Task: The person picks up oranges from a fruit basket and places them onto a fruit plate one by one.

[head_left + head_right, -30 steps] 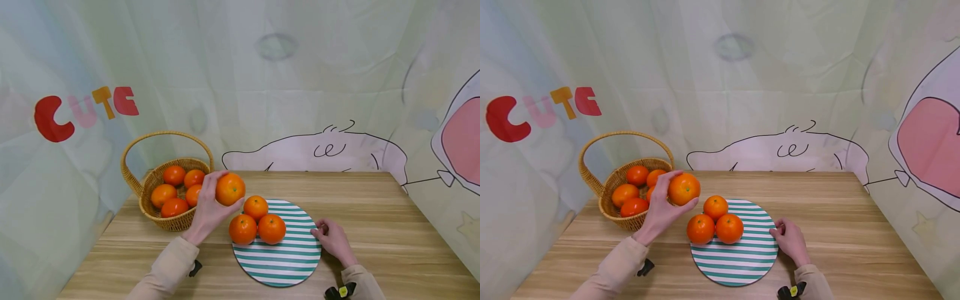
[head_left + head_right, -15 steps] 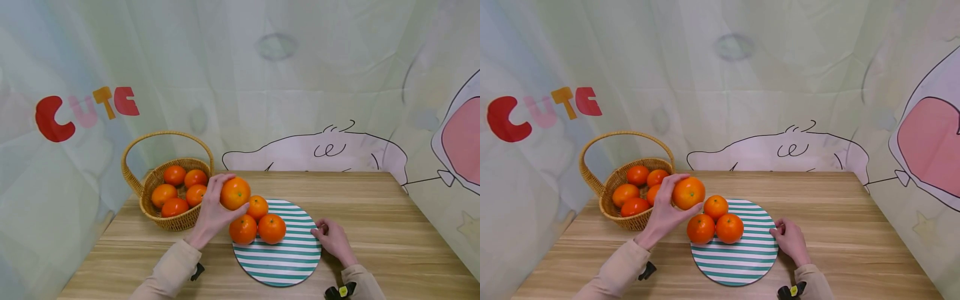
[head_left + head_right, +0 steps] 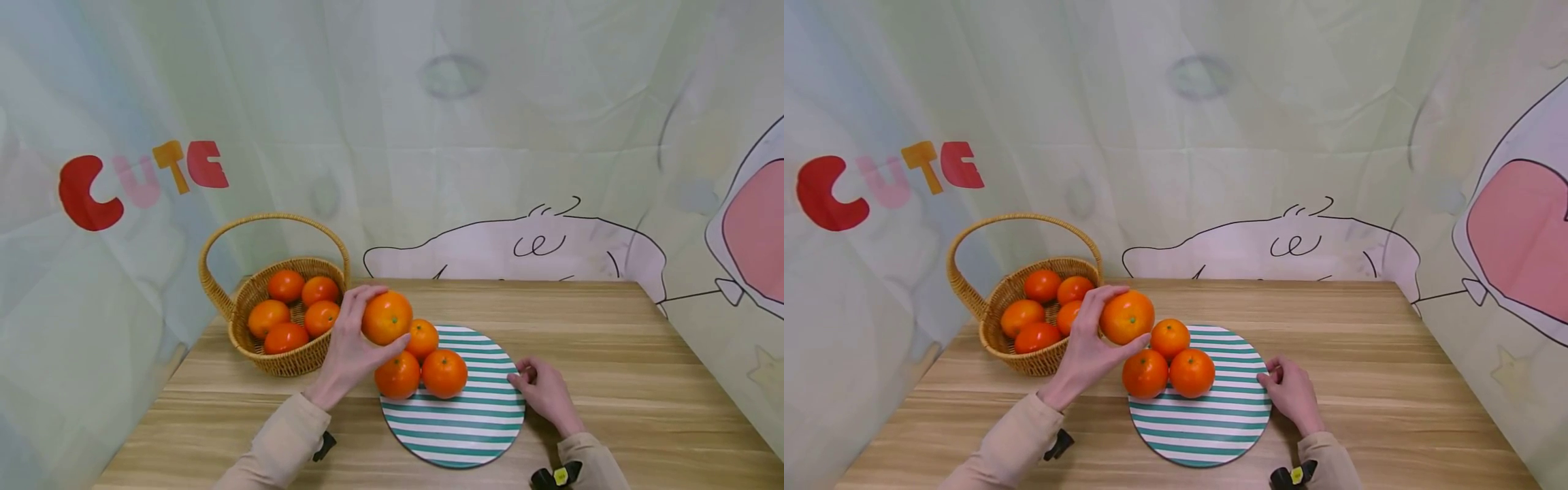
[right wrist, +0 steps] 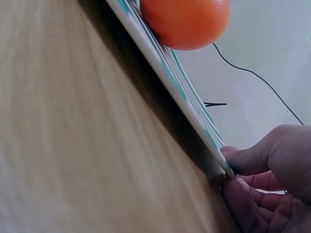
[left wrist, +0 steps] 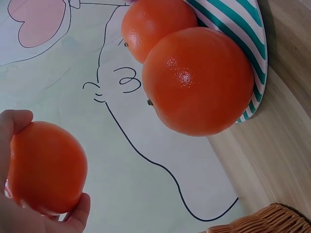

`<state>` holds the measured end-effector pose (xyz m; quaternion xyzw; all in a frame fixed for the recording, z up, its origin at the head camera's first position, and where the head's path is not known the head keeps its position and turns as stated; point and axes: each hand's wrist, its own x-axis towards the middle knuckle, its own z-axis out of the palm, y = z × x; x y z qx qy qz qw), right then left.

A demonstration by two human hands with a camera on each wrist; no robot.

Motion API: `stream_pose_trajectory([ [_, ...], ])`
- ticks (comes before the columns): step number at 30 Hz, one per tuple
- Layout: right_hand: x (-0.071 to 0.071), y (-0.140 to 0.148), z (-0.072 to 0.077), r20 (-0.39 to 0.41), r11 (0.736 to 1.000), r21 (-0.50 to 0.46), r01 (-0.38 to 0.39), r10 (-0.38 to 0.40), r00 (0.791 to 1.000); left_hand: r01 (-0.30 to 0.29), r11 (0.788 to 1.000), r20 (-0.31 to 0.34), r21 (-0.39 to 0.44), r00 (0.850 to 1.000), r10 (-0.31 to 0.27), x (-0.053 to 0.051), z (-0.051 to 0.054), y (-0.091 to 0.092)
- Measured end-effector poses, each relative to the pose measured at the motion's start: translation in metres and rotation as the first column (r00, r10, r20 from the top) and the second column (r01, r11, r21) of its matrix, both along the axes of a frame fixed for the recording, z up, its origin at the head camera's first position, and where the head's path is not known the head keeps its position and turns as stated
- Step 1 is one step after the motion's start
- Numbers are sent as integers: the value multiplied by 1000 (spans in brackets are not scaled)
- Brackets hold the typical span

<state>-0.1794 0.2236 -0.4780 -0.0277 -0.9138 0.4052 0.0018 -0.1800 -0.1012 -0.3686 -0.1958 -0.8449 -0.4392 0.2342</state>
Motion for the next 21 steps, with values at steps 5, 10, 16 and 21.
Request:
stream_pose_trajectory([
  [5, 0, 0, 0, 3, 1000, -1, 2, -2, 1000, 2, 1000, 6, -1, 1000, -2, 1, 0, 1],
  [10, 0, 0, 0, 0, 1000, 2, 0, 0, 1000, 1, 1000, 21, 0, 1000, -1, 1, -1, 2],
  [16, 0, 1, -1, -6, 1000, 0, -3, 3, 1000, 1, 1000, 17, -4, 1000, -1, 1, -3, 4],
  [21, 0, 1, -2, -9, 1000, -1, 3, -3, 1000, 14, 1000, 13, 7, 1000, -14, 2, -5, 5],
])
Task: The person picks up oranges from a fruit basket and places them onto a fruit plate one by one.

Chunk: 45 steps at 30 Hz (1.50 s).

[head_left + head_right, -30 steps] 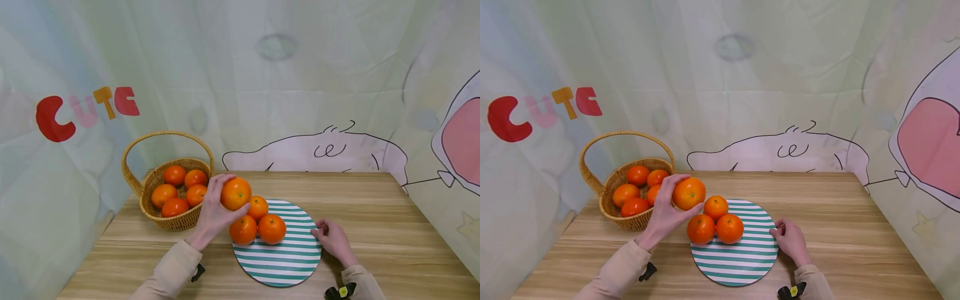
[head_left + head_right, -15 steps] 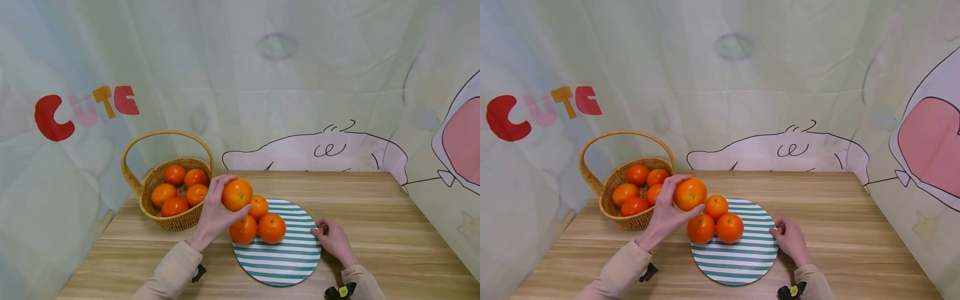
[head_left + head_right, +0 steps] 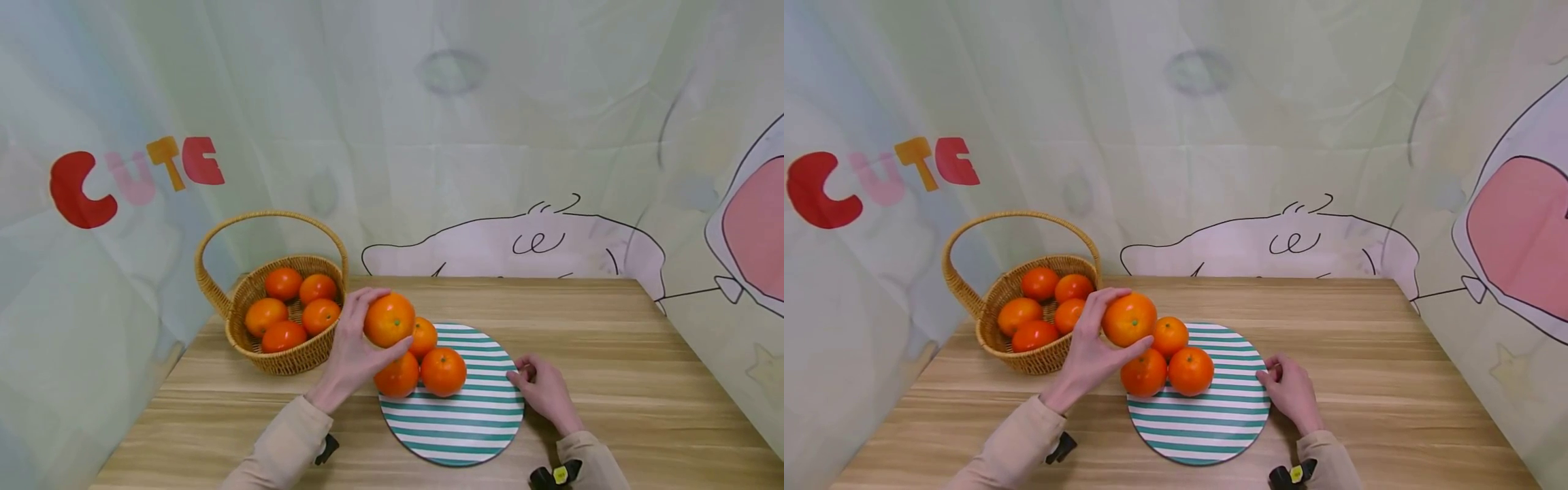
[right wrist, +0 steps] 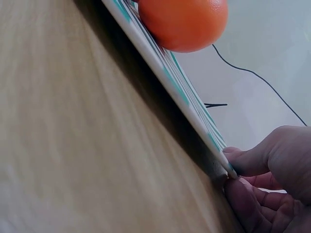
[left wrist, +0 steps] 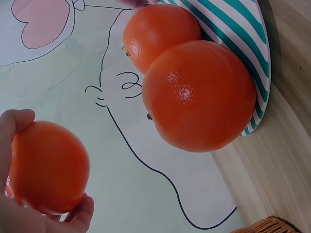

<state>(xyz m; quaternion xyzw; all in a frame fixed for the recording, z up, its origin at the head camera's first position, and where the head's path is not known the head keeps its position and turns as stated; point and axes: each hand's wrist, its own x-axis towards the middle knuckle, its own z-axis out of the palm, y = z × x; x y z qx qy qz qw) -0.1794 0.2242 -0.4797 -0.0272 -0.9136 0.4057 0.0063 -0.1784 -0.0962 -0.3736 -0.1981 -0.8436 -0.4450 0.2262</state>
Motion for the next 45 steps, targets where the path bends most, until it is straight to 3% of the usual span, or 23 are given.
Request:
stream_pose_trajectory([
  [13, 0, 0, -2, -11, 1000, 5, 10, -10, 1000, 31, 999, 4, 34, 1000, -31, 2, -4, 5],
  [45, 1, -1, -3, 5, 999, 4, 35, -35, 999, 38, 996, -21, 81, 999, -37, 7, -7, 6],
])
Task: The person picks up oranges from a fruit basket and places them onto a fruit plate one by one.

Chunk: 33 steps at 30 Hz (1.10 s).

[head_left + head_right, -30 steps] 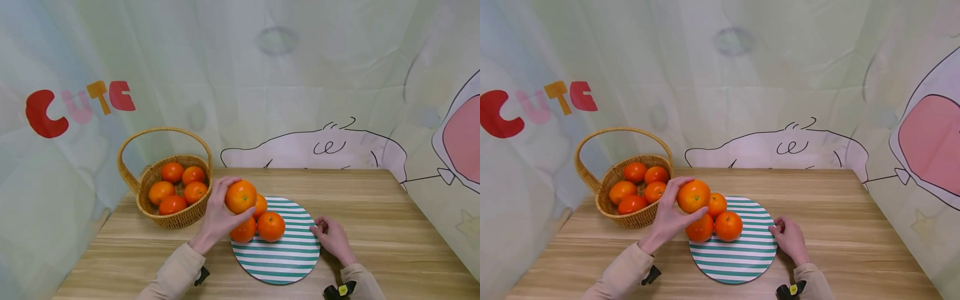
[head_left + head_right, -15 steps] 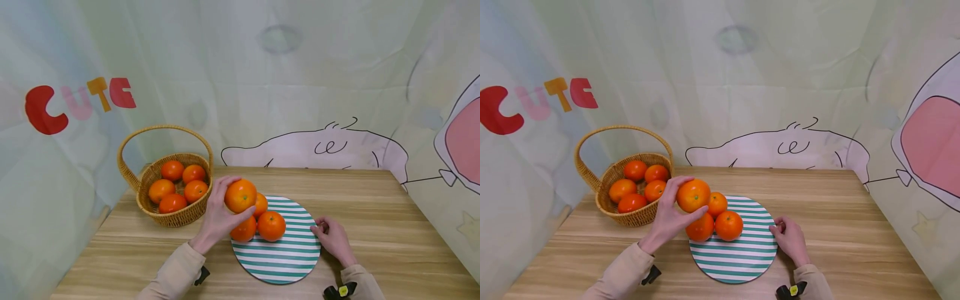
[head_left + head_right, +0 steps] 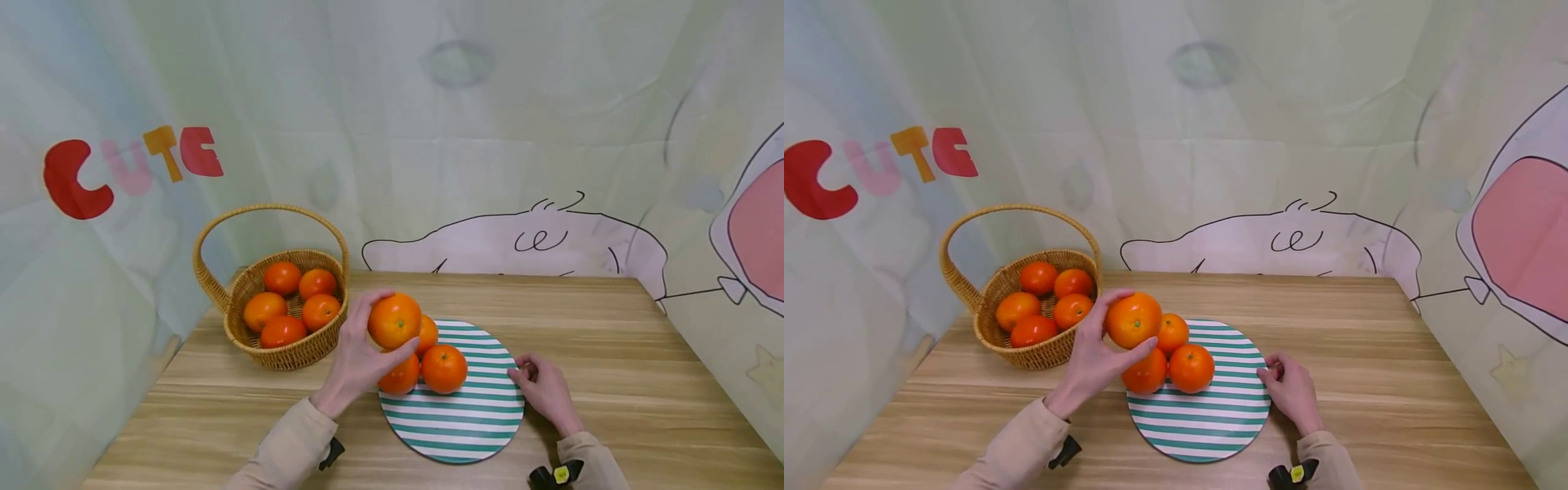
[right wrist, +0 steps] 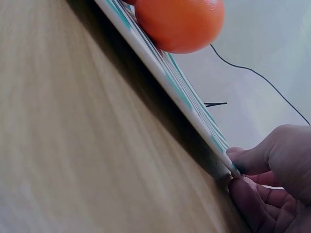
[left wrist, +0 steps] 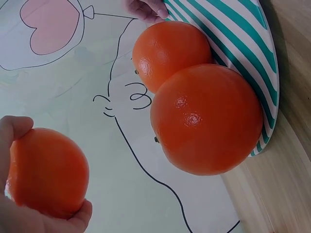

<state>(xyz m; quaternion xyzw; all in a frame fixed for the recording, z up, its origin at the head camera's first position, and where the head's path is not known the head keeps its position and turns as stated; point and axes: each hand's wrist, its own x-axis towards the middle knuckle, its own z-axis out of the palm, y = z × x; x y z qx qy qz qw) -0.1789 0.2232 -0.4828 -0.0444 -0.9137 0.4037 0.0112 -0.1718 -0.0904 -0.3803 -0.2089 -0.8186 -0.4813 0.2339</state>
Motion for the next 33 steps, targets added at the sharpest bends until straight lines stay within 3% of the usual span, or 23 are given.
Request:
stream_pose_trajectory([
  [16, 0, 2, -1, 12, 1000, 3, 1, -1, 1000, 49, 999, 21, -8, 999, -49, 9, -5, 7],
  [33, 0, 2, 1, 11, 1000, -6, -4, 4, 1000, 109, 994, 143, -17, 984, -106, 18, -10, 16],
])
